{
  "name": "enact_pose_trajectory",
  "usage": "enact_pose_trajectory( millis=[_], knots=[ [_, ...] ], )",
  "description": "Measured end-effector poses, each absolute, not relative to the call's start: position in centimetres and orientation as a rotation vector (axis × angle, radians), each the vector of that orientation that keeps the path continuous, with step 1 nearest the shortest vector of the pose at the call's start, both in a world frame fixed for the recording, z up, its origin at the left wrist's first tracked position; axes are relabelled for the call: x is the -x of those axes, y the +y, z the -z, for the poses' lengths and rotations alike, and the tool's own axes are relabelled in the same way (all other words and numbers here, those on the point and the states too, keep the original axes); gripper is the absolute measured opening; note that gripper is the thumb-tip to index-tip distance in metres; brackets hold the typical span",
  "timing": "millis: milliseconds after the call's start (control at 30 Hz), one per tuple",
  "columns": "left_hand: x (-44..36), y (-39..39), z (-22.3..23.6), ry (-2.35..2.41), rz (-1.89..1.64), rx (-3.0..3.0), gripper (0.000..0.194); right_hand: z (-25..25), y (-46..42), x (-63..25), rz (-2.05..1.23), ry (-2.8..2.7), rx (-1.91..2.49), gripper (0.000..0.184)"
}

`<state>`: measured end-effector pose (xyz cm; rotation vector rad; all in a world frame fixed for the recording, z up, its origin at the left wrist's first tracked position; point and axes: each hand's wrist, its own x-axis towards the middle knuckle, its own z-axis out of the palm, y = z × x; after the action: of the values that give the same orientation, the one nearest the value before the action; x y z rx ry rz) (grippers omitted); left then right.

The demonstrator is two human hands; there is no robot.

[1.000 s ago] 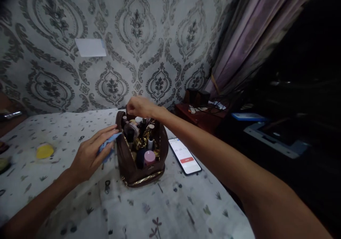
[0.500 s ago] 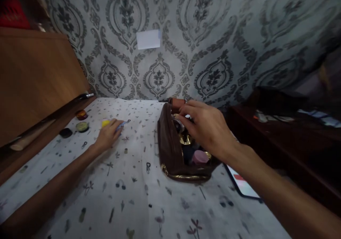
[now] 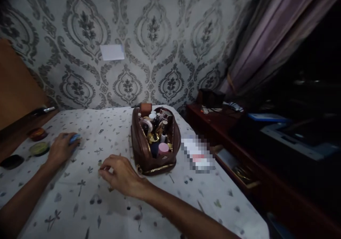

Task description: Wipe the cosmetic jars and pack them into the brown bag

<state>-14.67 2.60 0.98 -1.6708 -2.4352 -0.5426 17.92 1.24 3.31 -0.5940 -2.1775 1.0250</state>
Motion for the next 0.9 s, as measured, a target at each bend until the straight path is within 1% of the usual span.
enact_pose_trajectory(
  millis=[33,67,133,200,267,300,367,500,600,667,733,900],
  knots=[
    [14.6,2.6,-1.1,-2.445,0.680,1.682,0.050,-2.6,1.3,-17.6,-1.154,-2.093,0.654,0.004],
    [14.3,2.6,-1.3,-2.470,0.841,1.719,0.050,-1.9,1.4,-17.3,-1.256,-1.998,0.708,0.008],
    [12.5,2.5,-2.1,-2.571,1.212,1.863,0.052,-0.8,1.5,-17.0,-1.379,-1.860,0.745,0.024],
    [9.3,2.0,-2.9,-2.715,1.561,2.079,0.059,0.3,1.5,-17.1,-1.387,-1.815,0.702,0.046],
    [5.5,1.2,-3.5,-2.722,1.825,2.322,0.055,1.1,1.4,-17.5,-1.306,-1.858,0.631,0.066],
    [3.6,0.7,-3.6,-2.729,1.939,2.431,0.053,1.5,1.4,-17.8,-1.244,-1.890,0.615,0.073],
    [0.5,-0.1,-3.6,-2.740,2.083,2.534,0.053,1.9,1.4,-18.3,-1.133,-1.933,0.626,0.077],
    [-2.3,-1.1,-2.8,-2.747,2.255,2.374,0.048,2.1,1.8,-18.7,-1.069,-1.923,0.737,0.068],
    [-2.4,-1.3,-2.2,-2.724,2.218,2.278,0.050,1.8,2.0,-18.6,-1.073,-1.955,0.818,0.063],
    [-2.1,-1.4,-2.1,-2.721,2.032,2.276,0.054,1.5,1.9,-18.4,-1.069,-1.971,0.880,0.060],
    [-1.8,-1.6,-2.1,-2.619,1.787,2.305,0.056,1.3,1.7,-18.2,-1.062,-1.966,0.940,0.056],
    [-0.9,-2.2,-1.2,-1.892,1.275,2.663,0.046,1.6,1.5,-18.0,-1.034,-1.929,0.979,0.030]
  ],
)
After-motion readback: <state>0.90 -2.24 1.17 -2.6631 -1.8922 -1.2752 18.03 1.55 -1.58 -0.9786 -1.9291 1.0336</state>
